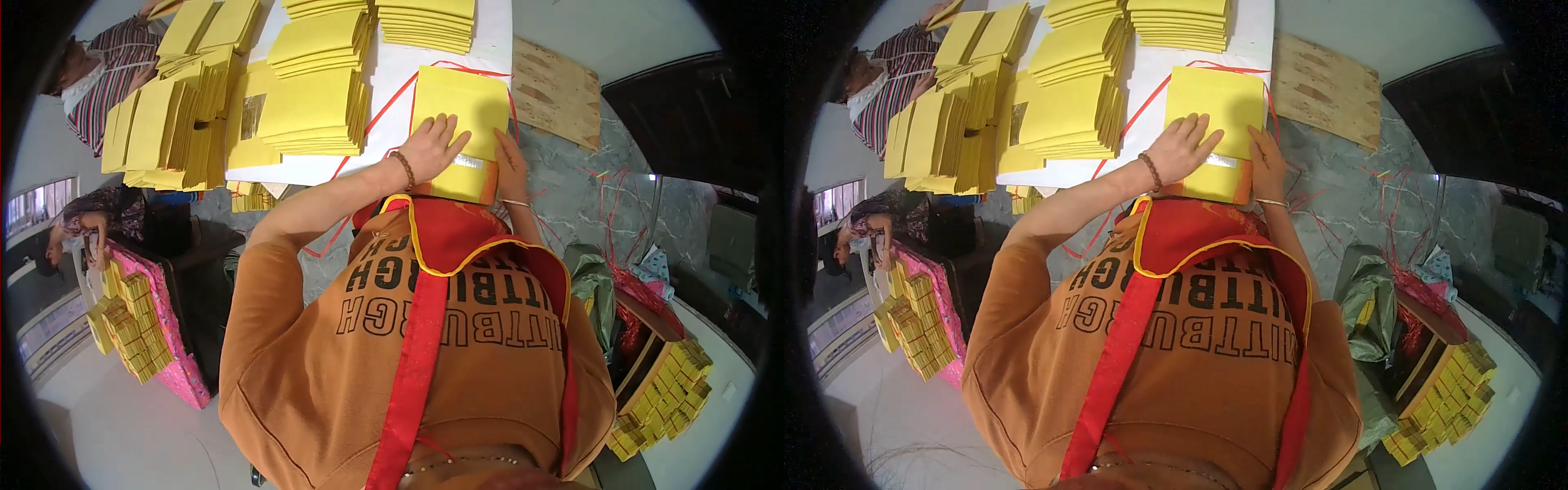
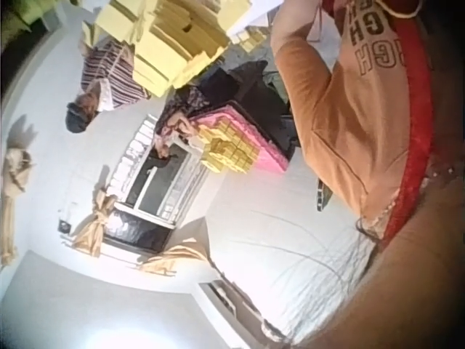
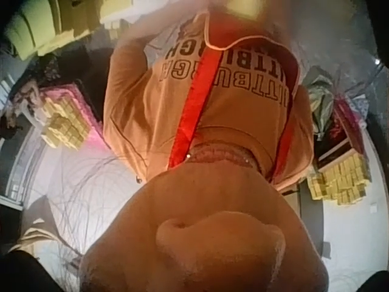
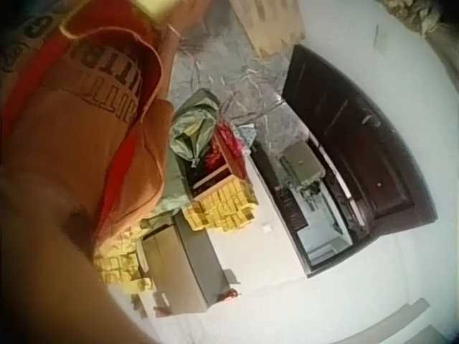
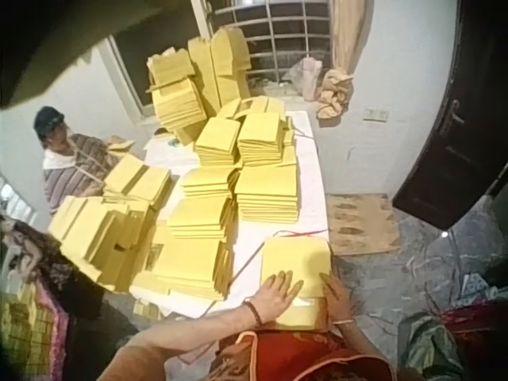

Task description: Folding yellow paper sheets with silver foil squares into specific ritual or decorative shapes.

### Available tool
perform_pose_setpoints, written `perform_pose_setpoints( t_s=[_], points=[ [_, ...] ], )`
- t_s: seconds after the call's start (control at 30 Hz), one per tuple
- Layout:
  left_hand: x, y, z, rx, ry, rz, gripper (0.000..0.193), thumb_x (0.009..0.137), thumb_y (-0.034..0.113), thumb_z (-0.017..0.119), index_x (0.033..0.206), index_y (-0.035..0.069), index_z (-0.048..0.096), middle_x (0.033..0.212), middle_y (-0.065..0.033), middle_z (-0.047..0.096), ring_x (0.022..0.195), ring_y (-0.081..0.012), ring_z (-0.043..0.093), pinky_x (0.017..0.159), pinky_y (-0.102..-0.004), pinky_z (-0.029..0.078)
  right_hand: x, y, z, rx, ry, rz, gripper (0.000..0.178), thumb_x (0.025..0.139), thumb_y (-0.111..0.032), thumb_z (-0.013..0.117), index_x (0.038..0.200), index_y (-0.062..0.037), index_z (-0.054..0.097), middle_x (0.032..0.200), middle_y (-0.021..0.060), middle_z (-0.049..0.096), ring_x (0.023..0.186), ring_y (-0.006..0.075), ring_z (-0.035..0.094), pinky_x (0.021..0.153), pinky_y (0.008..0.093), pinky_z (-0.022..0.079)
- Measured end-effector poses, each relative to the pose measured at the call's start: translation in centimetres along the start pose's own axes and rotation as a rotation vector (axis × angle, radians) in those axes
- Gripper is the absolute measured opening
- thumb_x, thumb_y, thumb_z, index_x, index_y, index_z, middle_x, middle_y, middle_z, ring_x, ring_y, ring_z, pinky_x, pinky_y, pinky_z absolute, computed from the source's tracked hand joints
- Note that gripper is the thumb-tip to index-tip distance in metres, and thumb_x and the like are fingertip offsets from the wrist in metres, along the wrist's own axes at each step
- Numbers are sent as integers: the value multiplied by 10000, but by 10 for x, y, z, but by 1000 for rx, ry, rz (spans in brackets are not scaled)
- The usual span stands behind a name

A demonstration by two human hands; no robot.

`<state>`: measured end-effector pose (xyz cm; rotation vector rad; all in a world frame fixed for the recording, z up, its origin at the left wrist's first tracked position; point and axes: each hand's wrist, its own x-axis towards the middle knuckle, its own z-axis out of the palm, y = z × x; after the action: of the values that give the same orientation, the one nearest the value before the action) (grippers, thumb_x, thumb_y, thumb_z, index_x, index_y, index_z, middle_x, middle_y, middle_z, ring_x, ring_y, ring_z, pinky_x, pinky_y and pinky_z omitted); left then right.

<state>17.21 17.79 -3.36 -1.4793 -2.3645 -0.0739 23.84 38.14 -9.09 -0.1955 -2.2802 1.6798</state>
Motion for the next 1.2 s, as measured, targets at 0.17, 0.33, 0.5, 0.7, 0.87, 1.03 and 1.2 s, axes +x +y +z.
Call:
perform_pose_setpoints(
  t_s=[0.17, 0.33, 0.5, 0.7, 0.87, 1.03, 1.2],
  points=[
    [14, 1, 3, -43, -15, -89, 501, 722, 123, 576, 1193, -22, 483, 1040, -178, 557, 840, -275, 539, 735, -327, 466, 5, -3, -4, -2, -32, 22, 298, 911, -145, 476, 1171, -28, 562, 1197, 142, 551, 1147, 257, 492, 992, 328, 341],
    [16, -14, -34, -221, -140, -192, 472, 717, 103, 575, 1171, -7, 505, 1044, -135, 580, 876, -249, 557, 743, -329, 467, 5, -46, -1, 94, 160, 151, 367, 943, -196, 438, 1251, -1, 477, 1235, 143, 519, 1163, 235, 471, 989, 321, 342],
    [-27, -59, -106, -149, 358, -224, 418, 710, 66, 571, 1127, 82, 579, 1074, -69, 612, 969, -229, 557, 797, -359, 426, 13, -57, 3, 167, 342, 6, 379, 948, -219, 452, 1246, 14, 468, 1228, 136, 513, 1138, 209, 478, 969, 321, 361],
    [-130, -127, -111, 228, 118, -529, 473, 749, 72, 561, 1183, 260, 560, 1149, 39, 589, 1040, -190, 524, 865, -392, 344, 20, -84, 59, 290, -384, 249, 380, 939, -227, 469, 1241, 3, 474, 1204, 109, 521, 1069, 187, 518, 901, 316, 410],
    [-158, -131, -85, 147, -98, -552, 460, 801, 163, 581, 1241, 272, 503, 1218, 36, 548, 1104, -198, 494, 901, -462, 318, 24, -128, 142, 495, -528, 601, 733, 825, -509, 553, 1368, -82, 306, 1380, 126, 342, 1255, 276, 353, 988, 432, 320],
    [-178, -150, -71, -256, -225, -592, 521, 789, 179, 578, 1290, 264, 467, 1338, 9, 456, 1223, -258, 410, 1005, -490, 252, 35, -159, 190, 438, -432, 706, 611, 818, -295, 630, 1300, -13, 383, 1180, 146, 525, 1053, 225, 537, 853, 308, 434],
    [-185, -151, -51, -635, 312, -1043, 584, 815, 359, 543, 1280, 16, 450, 1391, -207, 346, 1275, -346, 326, 1057, -383, 253, 43, -117, 211, 454, -505, 684, 704, 743, -472, 643, 1323, -198, 352, 1316, 34, 450, 1232, 259, 377, 917, 558, 263]
  ],
)
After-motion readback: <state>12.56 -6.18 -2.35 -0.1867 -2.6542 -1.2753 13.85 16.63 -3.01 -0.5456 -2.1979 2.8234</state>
